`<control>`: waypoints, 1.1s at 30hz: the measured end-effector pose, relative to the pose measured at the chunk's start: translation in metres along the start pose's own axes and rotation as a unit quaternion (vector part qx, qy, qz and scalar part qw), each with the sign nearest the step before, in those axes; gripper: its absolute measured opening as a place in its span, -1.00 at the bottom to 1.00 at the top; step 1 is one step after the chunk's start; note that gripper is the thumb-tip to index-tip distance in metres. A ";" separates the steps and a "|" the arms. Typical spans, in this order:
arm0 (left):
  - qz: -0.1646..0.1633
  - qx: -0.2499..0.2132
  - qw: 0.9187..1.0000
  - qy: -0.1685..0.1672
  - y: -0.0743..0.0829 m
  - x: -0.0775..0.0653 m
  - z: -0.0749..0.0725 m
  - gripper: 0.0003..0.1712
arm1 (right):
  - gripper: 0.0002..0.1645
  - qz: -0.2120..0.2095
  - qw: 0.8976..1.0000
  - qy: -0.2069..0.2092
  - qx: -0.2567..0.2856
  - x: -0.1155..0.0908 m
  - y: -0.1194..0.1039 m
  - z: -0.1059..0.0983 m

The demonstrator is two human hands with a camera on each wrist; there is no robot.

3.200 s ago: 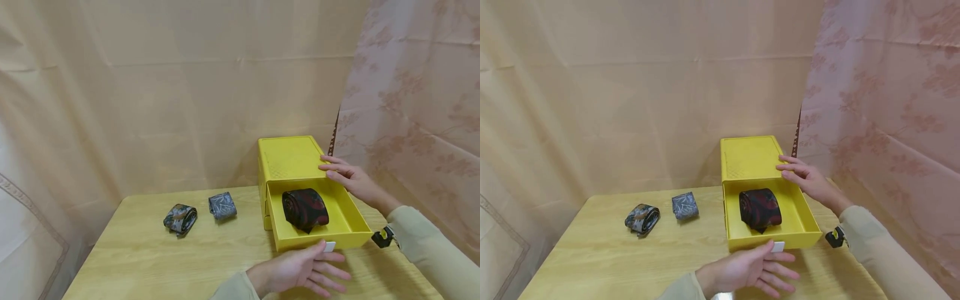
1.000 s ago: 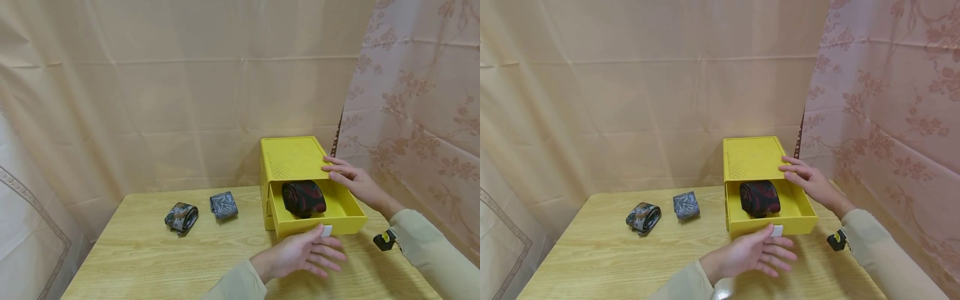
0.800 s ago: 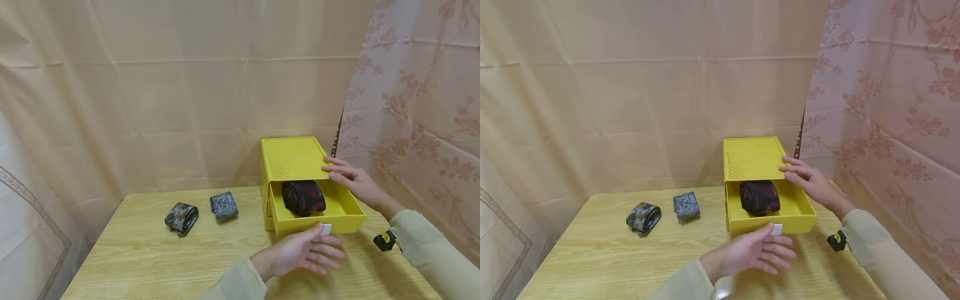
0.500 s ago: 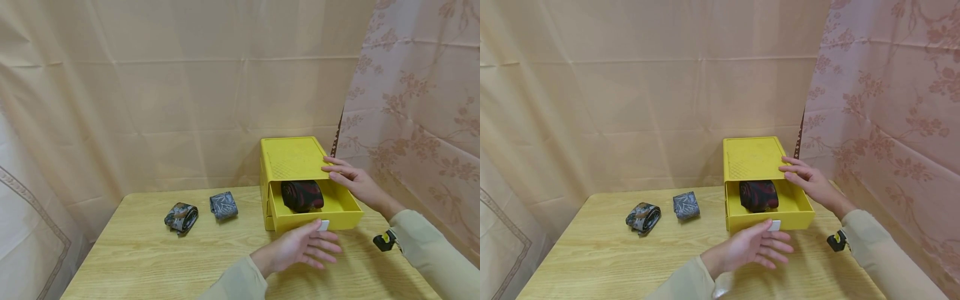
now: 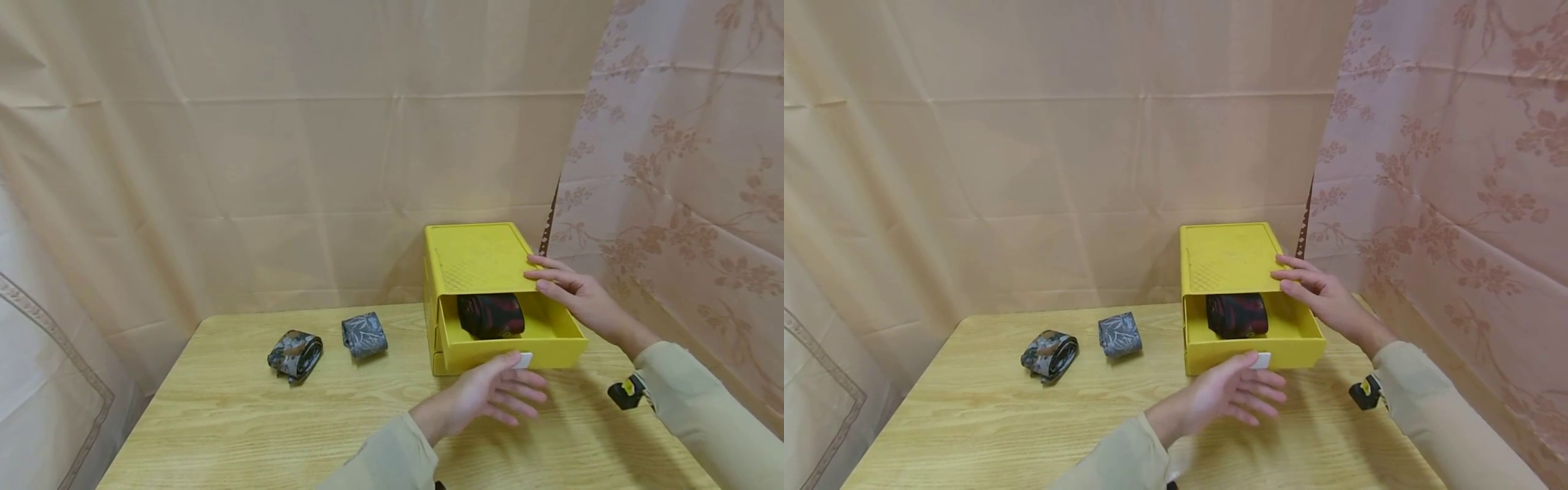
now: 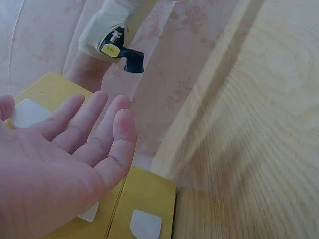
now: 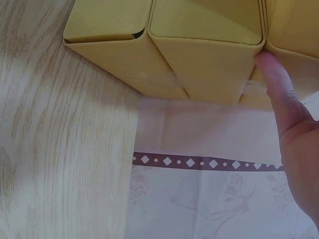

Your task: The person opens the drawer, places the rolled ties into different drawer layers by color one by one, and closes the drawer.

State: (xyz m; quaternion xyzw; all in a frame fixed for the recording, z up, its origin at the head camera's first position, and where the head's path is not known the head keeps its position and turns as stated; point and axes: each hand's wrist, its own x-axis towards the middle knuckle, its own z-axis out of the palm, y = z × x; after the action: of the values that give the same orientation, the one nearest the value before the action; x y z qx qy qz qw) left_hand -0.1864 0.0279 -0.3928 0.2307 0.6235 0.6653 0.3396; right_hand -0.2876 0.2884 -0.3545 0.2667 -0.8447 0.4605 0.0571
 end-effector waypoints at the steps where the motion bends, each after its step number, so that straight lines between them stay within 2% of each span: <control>1: 0.000 0.003 1.000 0.004 0.000 0.000 0.000 -0.15 | -0.61 0.000 1.000 -0.001 0.000 0.000 0.000 0.000; 18: 0.009 0.005 0.999 0.031 -0.001 0.006 -0.004 -0.14 | -0.60 0.008 1.000 -0.007 0.002 -0.001 -0.003 -0.001; 33: 0.024 -0.005 0.997 0.069 0.000 0.019 -0.010 -0.17 | -0.59 0.013 1.000 -0.011 0.009 -0.002 -0.003 0.000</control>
State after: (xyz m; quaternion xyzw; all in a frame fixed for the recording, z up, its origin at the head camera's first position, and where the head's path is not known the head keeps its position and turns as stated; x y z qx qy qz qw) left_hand -0.2065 0.0349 -0.3961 0.1978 0.6367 0.6906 0.2804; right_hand -0.2841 0.2885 -0.3528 0.2615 -0.8446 0.4656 0.0392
